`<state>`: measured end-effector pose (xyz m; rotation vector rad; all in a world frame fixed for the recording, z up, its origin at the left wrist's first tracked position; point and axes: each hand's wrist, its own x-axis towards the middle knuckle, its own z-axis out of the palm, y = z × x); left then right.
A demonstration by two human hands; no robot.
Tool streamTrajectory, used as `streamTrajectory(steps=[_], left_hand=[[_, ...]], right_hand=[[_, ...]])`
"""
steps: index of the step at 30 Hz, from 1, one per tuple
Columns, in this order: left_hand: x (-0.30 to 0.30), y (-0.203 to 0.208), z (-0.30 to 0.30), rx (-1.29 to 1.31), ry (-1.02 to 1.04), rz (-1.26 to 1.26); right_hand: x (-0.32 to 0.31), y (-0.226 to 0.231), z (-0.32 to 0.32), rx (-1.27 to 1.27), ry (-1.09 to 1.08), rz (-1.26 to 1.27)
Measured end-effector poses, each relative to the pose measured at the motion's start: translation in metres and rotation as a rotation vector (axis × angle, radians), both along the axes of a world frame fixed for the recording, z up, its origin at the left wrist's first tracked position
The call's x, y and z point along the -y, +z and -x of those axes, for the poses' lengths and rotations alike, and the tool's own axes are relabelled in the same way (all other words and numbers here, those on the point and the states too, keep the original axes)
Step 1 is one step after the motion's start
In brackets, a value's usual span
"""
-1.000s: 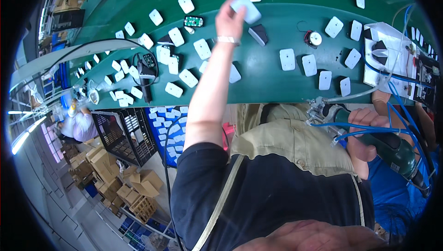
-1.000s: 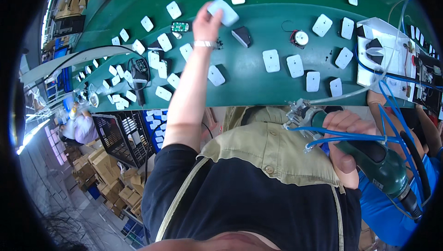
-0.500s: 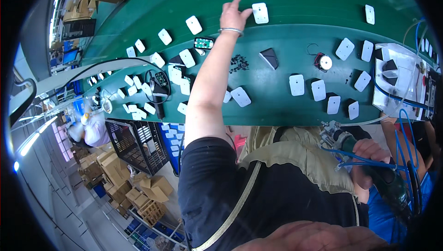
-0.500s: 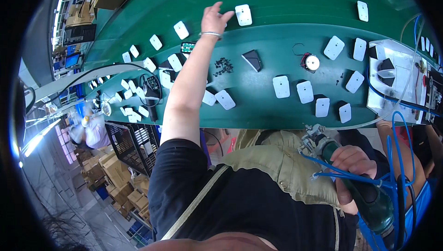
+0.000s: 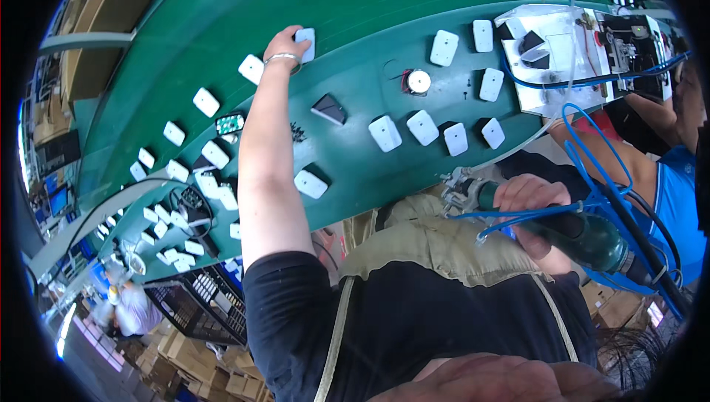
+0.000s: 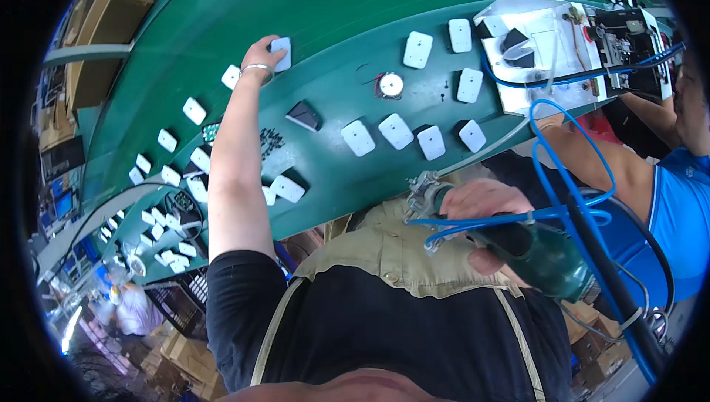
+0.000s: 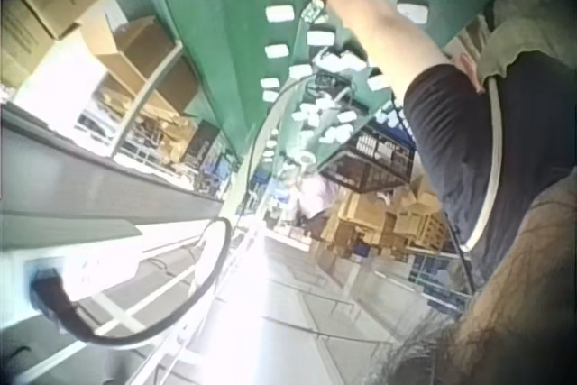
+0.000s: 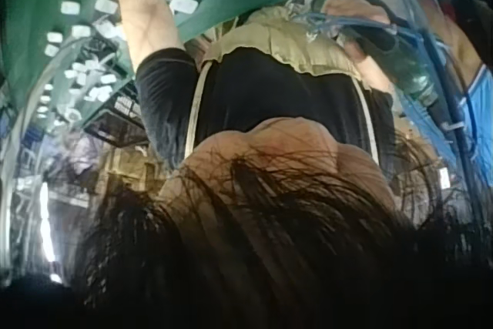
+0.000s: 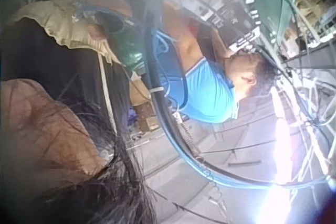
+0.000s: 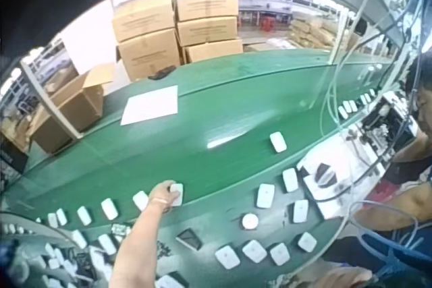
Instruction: Assembling small electronic components into plastic housings using a pneumatic screwdriver.
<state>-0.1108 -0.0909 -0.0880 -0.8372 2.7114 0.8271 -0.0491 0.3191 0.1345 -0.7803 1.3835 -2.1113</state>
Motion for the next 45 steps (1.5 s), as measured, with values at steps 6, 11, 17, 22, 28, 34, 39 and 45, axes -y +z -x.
streamTrajectory(steps=[6,11,17,22,28,34,39,45], left_hand=[[-0.030,0.049,-0.040,-0.372,-0.053,-0.228],[-0.135,0.086,-0.149,-0.262,0.148,-0.624],[-0.228,0.046,-0.222,-0.330,0.591,-1.230],[-0.252,0.042,-0.232,-0.309,0.559,-1.190],[-0.256,0.046,-0.236,-0.349,0.543,-1.154],[-0.259,0.046,-0.233,-0.326,0.538,-1.081],[-0.258,0.047,-0.229,-0.348,0.530,-1.116],[-0.257,0.051,-0.228,-0.355,0.531,-1.135]], right_hand=[[-0.007,-0.012,-0.008,-0.120,-0.253,0.025],[-0.016,-0.028,0.009,-0.174,-0.056,0.105],[0.001,-0.026,0.010,-0.214,0.086,0.134],[0.018,-0.020,0.001,-0.148,0.133,0.205],[0.028,-0.018,-0.005,-0.152,0.172,0.171],[0.030,-0.015,-0.006,-0.134,0.177,0.169],[0.035,-0.012,-0.011,-0.086,0.129,0.161],[0.034,-0.014,-0.012,-0.081,0.125,0.166]])
